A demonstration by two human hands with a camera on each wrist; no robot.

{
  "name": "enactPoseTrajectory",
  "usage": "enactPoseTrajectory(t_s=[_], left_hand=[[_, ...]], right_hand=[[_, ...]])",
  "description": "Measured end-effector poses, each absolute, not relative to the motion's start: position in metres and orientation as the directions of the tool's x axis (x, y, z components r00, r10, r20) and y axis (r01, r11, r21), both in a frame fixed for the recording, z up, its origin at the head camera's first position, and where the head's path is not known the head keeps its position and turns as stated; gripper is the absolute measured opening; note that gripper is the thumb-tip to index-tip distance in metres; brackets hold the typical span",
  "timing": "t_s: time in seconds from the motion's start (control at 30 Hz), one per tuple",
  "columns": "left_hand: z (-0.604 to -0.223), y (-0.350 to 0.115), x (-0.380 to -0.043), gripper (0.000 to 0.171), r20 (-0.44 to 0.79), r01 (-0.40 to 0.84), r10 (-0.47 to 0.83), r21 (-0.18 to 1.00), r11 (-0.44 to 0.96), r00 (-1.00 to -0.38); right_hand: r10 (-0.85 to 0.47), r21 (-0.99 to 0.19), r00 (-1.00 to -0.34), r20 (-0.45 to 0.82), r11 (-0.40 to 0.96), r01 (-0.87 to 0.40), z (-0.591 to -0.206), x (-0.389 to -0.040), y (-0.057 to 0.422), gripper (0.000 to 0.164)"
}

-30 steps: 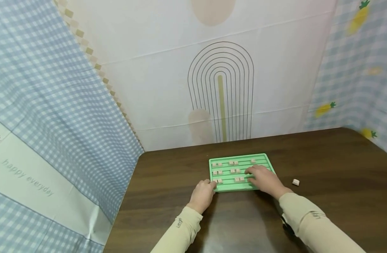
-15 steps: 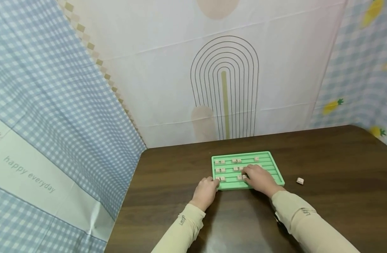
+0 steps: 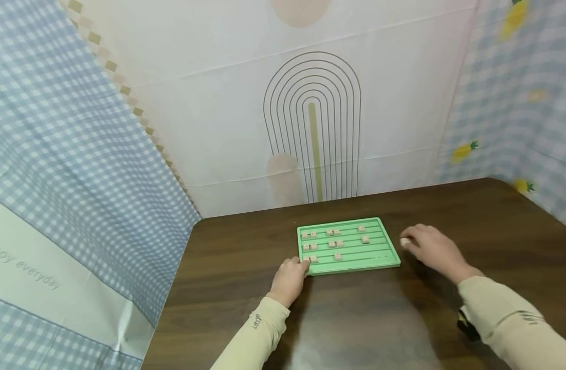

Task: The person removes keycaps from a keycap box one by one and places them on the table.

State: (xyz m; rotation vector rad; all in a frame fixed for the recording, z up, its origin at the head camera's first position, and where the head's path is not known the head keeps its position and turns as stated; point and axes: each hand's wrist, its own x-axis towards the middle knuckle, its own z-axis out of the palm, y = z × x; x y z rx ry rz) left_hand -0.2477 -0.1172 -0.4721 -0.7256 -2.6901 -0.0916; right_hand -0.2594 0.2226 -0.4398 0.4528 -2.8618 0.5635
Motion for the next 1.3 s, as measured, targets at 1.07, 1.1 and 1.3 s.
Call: enactPoseTrajectory(t_s=[1.07,1.1,1.3], left_hand=[[-0.461,-0.121,-0.248,0.006,0.279,0.506,0.518,-0.119,0.854,-0.809],[-0.462,-0.120,-0.248,0.007,0.284,0.506,0.518,-0.120,0.854,-0.807],[-0.464,-0.119,-0.247,0.010,0.309,0.513,0.522,-0.116,0.850,-0.795]], right_hand=[[-0.309,-0.381,-0.917,0.252,0.839,-0.387,-0.449,-0.261,0.204,0.027],[-0.327,-0.388,-0.911,0.252,0.828,-0.405,-0.449,-0.264,0.194,0.027],[-0.379,-0.392,-0.889,0.256,0.800,-0.454,-0.457,-0.276,0.140,0.022]])
